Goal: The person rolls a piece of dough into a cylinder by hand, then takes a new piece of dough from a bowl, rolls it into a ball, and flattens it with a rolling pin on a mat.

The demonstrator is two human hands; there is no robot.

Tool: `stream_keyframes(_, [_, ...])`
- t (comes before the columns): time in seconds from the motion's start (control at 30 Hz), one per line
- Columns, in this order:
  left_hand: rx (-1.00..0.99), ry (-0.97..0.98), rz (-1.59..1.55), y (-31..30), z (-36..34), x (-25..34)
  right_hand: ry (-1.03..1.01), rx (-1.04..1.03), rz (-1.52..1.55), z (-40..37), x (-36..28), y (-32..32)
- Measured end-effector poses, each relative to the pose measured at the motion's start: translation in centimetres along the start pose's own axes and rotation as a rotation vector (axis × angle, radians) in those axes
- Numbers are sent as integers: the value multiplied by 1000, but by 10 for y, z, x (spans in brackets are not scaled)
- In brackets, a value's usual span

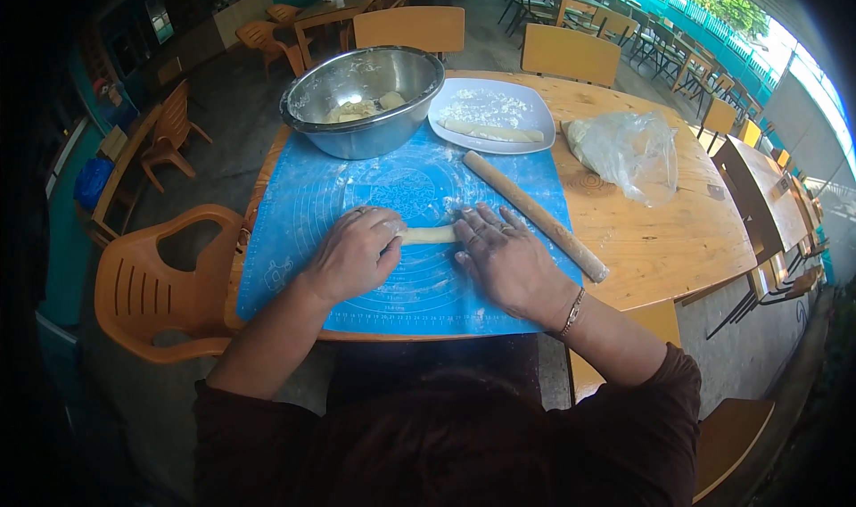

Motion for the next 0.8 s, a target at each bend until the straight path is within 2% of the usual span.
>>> stream_keyframes(0.03, [118,21,34,1,2,2,2,-1,-1,2,-1,-2])
stream_keyframes(0.1, [136,70,49,5,7,4,-4,145,17,10,-7,-9])
stream_keyframes(0.13, [153,117,65,7,8,5,0,146,17,14,-13,-7])
stream_keyframes(0.17, [152,120,64,9,7,4,-92,162,9,19,-21,-2])
stream_keyframes(0.2, [-40,51,27,12,5,2,-186,176,0,22,-26,3])
stream_keyframes(0.23, [-230,-17,-10,15,4,-1,-185,177,-3,25,-25,7])
stream_keyframes(0.33, [-152,11,-30,10,0,0,-136,20,34,31,-14,18])
stream_keyframes(0.43, [-88,14,-74,8,-4,1,-122,71,164,26,6,16])
stream_keyframes(0.63, [-68,-74,-206,1,4,0,-131,196,136,18,22,-3])
stream_keyframes(0.7, [-46,-121,-277,1,6,0,47,105,377,28,16,-9])
stream_keyframes(0.8, [7,-111,-319,8,8,-5,-74,118,412,56,9,-5])
Point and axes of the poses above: each hand's wrist, its own z-axis towards the middle knuckle, its own y-axis out of the palm, x = y × z, the point moved 2 cm from there along z, towards the middle knuckle, and after that the axes turned 2 degrees about z, right-handed, at the moved point
